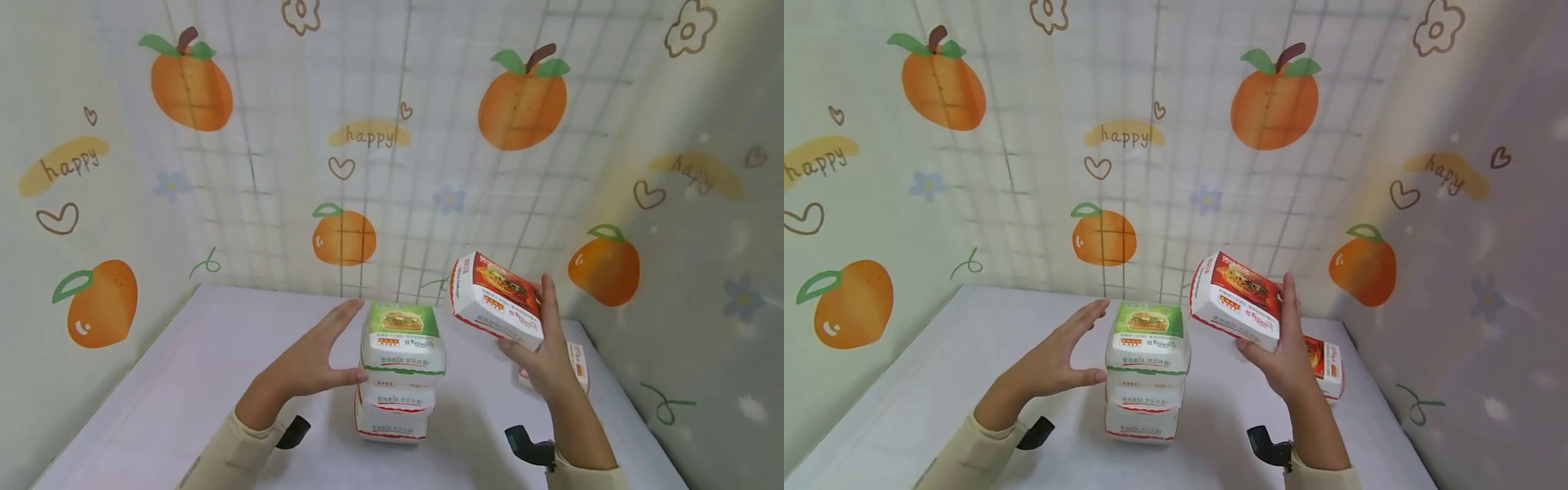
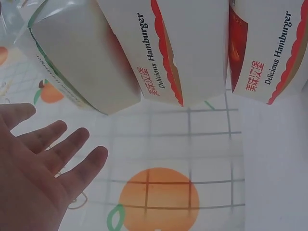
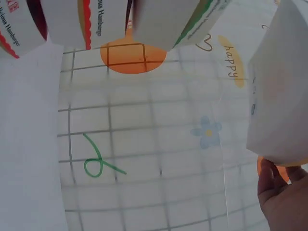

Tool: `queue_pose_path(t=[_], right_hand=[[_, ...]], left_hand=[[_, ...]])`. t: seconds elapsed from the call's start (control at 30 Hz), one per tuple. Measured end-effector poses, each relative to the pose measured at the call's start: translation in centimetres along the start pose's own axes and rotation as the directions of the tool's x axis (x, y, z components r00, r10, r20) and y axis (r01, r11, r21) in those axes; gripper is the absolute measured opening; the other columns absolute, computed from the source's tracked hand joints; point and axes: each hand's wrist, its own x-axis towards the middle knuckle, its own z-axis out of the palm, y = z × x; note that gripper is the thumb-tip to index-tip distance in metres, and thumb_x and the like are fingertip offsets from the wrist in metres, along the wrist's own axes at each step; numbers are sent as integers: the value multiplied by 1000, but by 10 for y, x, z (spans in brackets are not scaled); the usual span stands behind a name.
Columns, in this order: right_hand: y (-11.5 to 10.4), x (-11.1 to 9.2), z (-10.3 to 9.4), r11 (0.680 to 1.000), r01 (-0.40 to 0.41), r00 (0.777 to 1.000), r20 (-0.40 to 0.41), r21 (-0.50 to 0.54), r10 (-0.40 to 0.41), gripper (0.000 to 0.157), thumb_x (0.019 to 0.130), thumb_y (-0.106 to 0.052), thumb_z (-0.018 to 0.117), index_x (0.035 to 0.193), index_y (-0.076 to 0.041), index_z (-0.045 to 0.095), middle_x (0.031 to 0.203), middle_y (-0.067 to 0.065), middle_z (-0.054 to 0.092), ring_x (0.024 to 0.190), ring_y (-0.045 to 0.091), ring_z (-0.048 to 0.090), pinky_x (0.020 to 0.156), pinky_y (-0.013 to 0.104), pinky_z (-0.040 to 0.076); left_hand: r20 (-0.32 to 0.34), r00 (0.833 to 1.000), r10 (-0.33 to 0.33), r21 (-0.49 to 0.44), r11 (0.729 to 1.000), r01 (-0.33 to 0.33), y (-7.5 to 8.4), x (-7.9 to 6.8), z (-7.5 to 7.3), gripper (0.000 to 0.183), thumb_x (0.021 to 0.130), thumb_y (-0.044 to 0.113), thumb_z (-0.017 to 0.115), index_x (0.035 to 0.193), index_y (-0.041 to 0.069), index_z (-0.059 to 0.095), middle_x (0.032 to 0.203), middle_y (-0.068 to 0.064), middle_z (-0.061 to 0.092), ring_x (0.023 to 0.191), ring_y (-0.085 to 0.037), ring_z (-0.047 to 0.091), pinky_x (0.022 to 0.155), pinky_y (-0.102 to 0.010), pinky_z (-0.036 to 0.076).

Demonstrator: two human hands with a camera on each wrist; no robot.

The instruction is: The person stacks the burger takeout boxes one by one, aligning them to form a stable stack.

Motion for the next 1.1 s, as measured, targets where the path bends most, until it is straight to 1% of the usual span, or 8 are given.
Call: queue_pose_path(t=[0.17, 0.3, 0.4, 0.5, 0.63, 0.8, 0.97, 1.1], right_hand=[[-1, 7, 13, 965, 43, 998, 31, 259, -52, 103, 78, 9, 61, 158, -29, 9, 158, 5, 15, 128, 22, 35, 91, 21, 46], [-3, 13, 25, 935, 85, 992, 60, 343, -112, 94, 79, 12, 55, 157, -20, 15, 155, 9, 21, 122, 23, 42, 89, 22, 49], [-3, 18, 35, 922, 122, 985, 71, 367, -159, 89, 78, 14, 57, 154, -13, 19, 149, 13, 29, 115, 26, 48, 87, 26, 51], [-2, 21, 44, 924, 146, 982, 61, 353, -178, 87, 79, 13, 59, 153, -12, 21, 141, 15, 36, 112, 27, 51, 85, 28, 52], [-1, 20, 53, 952, 121, 987, 70, 280, -146, 86, 82, 6, 63, 154, -18, 23, 138, 12, 39, 111, 25, 52, 84, 28, 53], [0, 21, 55, 975, 100, 985, 118, 201, -126, 90, 83, 1, 67, 156, -24, 20, 144, 10, 35, 114, 26, 50, 84, 29, 53], [-2, 22, 56, 983, 121, 978, 153, 141, -142, 94, 81, -1, 70, 156, -26, 18, 148, 5, 30, 119, 27, 45, 84, 29, 53], [-4, 22, 59, 988, 118, 977, 169, 96, -133, 95, 80, -5, 73, 156, -29, 20, 151, -1, 27, 120, 26, 44, 83, 29, 53]], left_hand=[[6, 1000, 6, 4, 1000, -6, -1, 1, -2, 101, 79, 63, 69, 157, 32, 12, 158, 14, 15, 143, -8, 17, 110, -48, 28], [-2, 1000, 4, 4, 1000, -4, -1, 2, -5, 101, 79, 62, 70, 156, 35, 11, 159, 12, 15, 143, -9, 17, 110, -50, 29], [-11, 1000, 3, 7, 1000, -3, -2, 3, -7, 101, 79, 60, 71, 156, 35, 10, 159, 12, 15, 143, -9, 17, 110, -50, 29], [-12, 1000, 5, 6, 1000, -5, -3, 2, -7, 102, 79, 60, 70, 157, 31, 12, 159, 11, 15, 143, -10, 17, 110, -50, 28], [-10, 1000, -5, 2, 1000, 5, -4, 1, -4, 102, 79, 63, 68, 157, 29, 13, 159, 13, 15, 143, -9, 17, 110, -50, 28], [-12, 1000, -13, 1, 1000, 13, -4, 1, -1, 101, 79, 64, 68, 157, 34, 11, 158, 15, 15, 143, -7, 17, 110, -50, 29], [-8, 1000, -10, -4, 1000, 10, -1, 2, 1, 100, 80, 64, 67, 157, 32, 12, 159, 11, 16, 143, -8, 16, 110, -49, 28], [-15, 1000, -9, -11, 1000, 9, -2, 3, 3, 100, 80, 64, 67, 157, 30, 13, 158, 15, 16, 143, -7, 17, 109, -49, 29]])
